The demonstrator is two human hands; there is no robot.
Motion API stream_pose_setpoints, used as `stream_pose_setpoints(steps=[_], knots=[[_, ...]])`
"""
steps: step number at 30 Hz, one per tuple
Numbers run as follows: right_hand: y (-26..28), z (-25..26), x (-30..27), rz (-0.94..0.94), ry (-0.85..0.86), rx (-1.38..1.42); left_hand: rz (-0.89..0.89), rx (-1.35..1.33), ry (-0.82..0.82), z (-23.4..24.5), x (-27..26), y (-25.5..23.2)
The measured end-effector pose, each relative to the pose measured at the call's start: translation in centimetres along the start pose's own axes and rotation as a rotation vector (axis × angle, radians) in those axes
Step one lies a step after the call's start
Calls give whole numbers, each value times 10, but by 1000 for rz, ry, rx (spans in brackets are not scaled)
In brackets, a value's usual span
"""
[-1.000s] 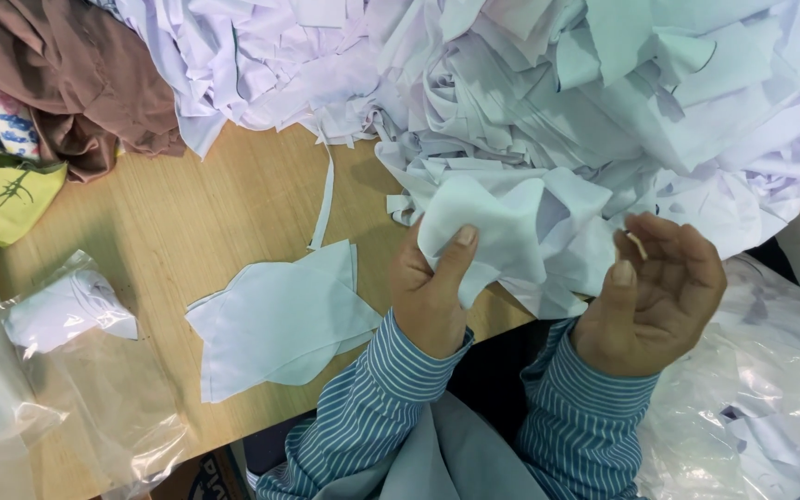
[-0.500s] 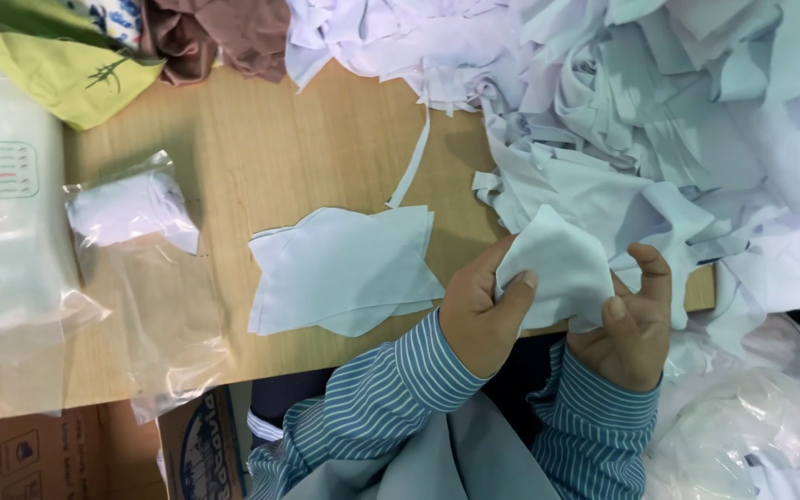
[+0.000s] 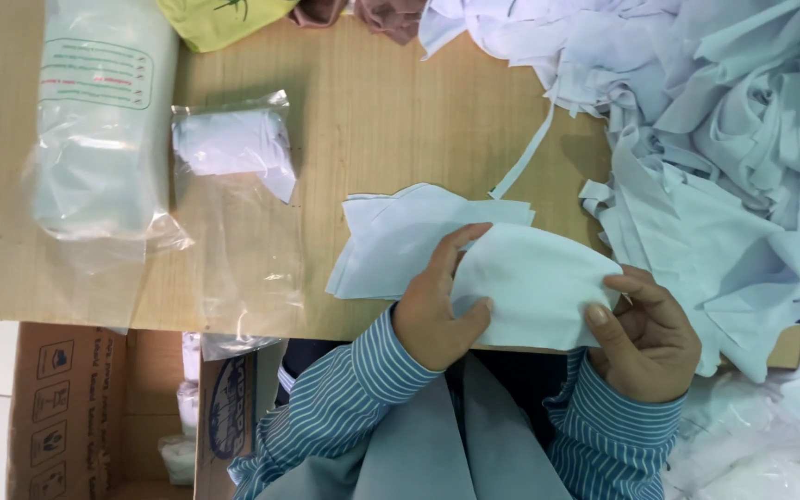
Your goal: The person folds white face masks by hand on a wooden table, then places one folded mask into a clear plastic bag. The person continues folding additional masks and stacking them on the table.
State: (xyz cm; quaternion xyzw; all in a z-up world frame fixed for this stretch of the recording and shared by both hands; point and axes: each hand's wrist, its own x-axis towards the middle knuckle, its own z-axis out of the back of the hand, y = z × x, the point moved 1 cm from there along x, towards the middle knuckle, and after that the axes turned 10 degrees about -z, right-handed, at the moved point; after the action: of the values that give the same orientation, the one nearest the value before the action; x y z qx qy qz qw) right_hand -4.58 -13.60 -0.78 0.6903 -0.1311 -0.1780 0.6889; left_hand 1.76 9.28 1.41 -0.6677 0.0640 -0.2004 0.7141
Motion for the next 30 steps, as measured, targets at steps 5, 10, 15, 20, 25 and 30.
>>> stream_pose_setpoints(steps=[5, 10, 15, 20, 25, 30], knots=[[20, -48, 10, 142, 132, -263, 89, -41, -139, 43, -9, 9], [21, -83, 35, 330, 259, -175, 60, 35, -291, 76, -1, 11], [21, -108, 34, 435, 263, -336, 49, 251, -413, 96, 2, 19], [1, -108, 31, 436, 261, -439, 80, 342, -371, 101, -2, 20], [7, -103, 31, 424, 245, -433, -1, 430, -378, 104, -11, 17], [11, -99, 31, 422, 291, -357, -44, 446, -399, 106, -20, 13]])
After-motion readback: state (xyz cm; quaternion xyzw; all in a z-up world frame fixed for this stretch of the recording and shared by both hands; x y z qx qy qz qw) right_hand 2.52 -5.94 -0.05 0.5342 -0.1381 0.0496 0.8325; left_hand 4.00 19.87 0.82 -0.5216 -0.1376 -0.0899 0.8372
